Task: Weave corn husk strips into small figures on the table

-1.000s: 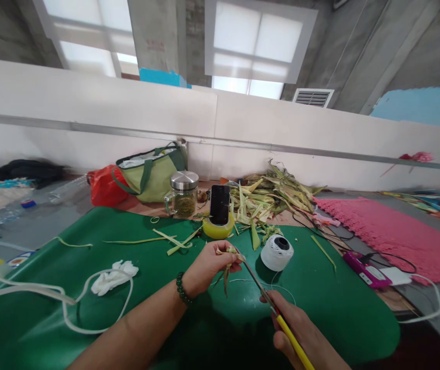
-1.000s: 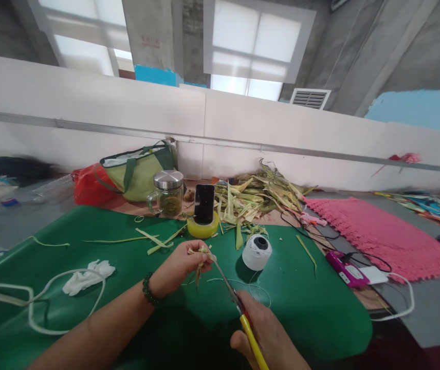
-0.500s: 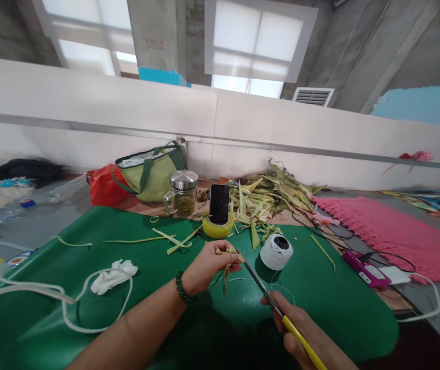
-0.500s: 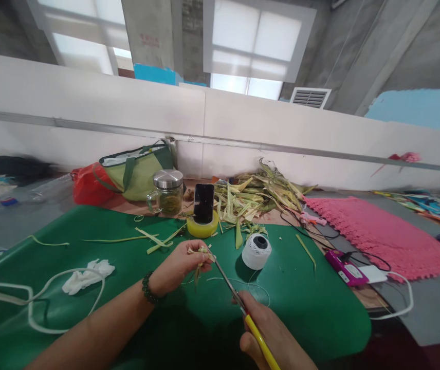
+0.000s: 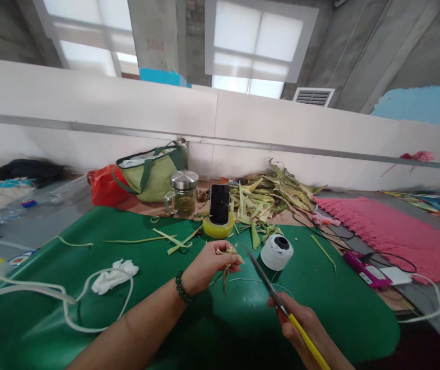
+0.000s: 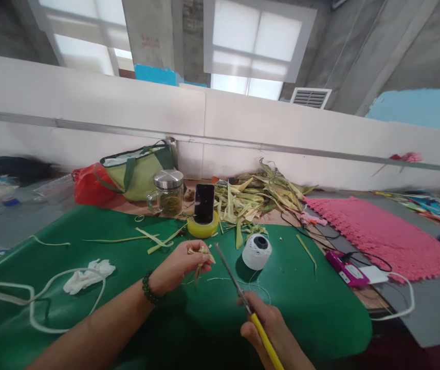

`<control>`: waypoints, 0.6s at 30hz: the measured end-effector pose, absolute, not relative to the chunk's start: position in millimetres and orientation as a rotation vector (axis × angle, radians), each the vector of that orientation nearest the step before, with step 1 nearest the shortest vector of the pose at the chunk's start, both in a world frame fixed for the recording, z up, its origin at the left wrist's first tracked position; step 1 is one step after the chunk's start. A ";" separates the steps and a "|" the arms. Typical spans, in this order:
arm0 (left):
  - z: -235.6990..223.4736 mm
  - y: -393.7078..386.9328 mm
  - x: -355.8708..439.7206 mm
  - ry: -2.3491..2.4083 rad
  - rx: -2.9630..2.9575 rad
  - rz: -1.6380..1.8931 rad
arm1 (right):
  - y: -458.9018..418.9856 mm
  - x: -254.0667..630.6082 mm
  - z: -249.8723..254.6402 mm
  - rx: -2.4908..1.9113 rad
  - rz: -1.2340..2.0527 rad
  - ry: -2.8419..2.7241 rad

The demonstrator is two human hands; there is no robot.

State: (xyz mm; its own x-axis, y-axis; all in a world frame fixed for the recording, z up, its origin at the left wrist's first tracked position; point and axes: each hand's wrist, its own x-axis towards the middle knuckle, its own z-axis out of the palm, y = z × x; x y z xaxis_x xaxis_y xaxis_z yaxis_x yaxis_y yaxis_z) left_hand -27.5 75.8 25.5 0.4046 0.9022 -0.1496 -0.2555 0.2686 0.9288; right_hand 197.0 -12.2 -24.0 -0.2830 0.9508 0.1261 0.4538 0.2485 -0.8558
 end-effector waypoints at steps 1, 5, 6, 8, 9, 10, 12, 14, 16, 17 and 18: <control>25.5 75.7 -27.9 0.800 1.001 0.900 | -13.3 198.2 -22.4 -1.290 0.907 -1.761; 24.6 74.3 -29.1 0.778 1.105 0.875 | -17.5 201.1 -2.9 -1.341 0.764 -1.449; 24.1 73.8 -29.2 0.771 1.131 0.857 | -17.4 200.1 2.8 -1.358 0.751 -1.412; 22.8 72.9 -29.1 0.757 1.156 0.815 | -14.4 194.9 11.7 -1.382 0.743 -1.363; 22.1 72.6 -28.9 0.750 1.158 0.798 | -11.4 191.0 14.4 -1.384 0.747 -1.352; 21.3 72.4 -28.5 0.740 1.157 0.790 | -7.6 186.6 16.0 -1.380 0.751 -1.355; 20.1 72.3 -27.5 0.712 1.167 0.782 | 1.9 178.4 17.1 -1.372 0.723 -1.414; 20.1 72.4 -26.5 0.684 1.190 0.776 | 11.6 174.6 18.3 -1.386 0.601 -1.551; 21.7 72.4 -26.3 0.679 1.213 0.773 | 19.0 178.5 21.9 -1.469 0.430 -1.696; 23.0 72.5 -26.6 0.688 1.213 0.779 | 21.6 184.1 24.5 -1.556 0.356 -1.743; 24.5 72.5 -27.1 0.701 1.205 0.789 | 23.6 192.1 27.1 -1.671 0.295 -1.757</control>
